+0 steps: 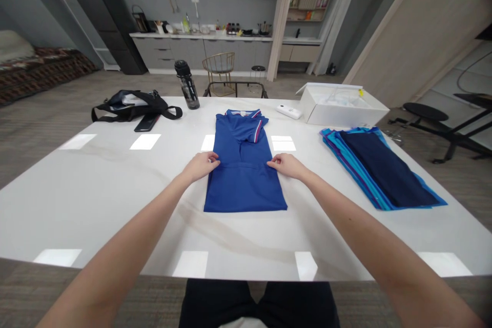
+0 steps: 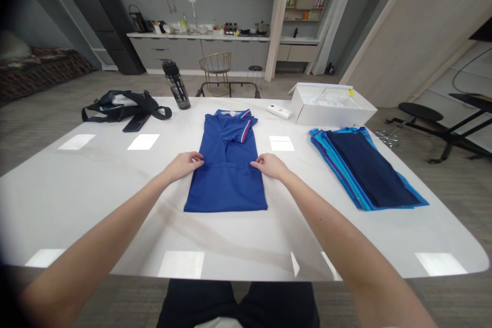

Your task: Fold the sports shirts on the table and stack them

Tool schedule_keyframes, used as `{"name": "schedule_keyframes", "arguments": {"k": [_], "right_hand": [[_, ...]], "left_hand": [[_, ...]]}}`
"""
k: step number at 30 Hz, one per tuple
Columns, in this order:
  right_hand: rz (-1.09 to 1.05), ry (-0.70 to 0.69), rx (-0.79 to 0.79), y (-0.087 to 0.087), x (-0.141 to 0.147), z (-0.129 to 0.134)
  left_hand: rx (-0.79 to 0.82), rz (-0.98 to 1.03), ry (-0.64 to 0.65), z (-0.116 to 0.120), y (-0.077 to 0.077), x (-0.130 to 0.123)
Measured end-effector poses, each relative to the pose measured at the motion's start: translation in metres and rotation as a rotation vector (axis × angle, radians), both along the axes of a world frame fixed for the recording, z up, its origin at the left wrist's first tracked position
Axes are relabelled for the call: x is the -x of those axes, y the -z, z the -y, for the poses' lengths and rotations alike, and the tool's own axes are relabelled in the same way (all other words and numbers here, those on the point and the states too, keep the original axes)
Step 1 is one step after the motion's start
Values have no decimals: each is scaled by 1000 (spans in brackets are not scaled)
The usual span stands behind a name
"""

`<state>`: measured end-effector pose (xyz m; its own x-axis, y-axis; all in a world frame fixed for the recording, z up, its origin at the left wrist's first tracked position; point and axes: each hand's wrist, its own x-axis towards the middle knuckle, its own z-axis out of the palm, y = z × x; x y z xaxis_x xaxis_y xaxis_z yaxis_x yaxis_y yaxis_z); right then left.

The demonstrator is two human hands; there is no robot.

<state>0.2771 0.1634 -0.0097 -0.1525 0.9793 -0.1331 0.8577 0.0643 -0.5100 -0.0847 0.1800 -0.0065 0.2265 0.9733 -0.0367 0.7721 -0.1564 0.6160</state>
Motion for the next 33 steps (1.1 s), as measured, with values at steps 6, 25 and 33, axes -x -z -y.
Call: {"name": "schedule_keyframes", "arguments": {"k": [6,25,33], "right_hand": [[139,-121,89,-9,-11,-13],[-89,-115,-208,-33,-10,-63],[-183,53,-369,-46,-2,-177]], "left_hand": [[93,-169,133,-15,-11,4],[-259,-46,84,-62,-35,12],[-419,106,-55,-180,-38,-14]]}}
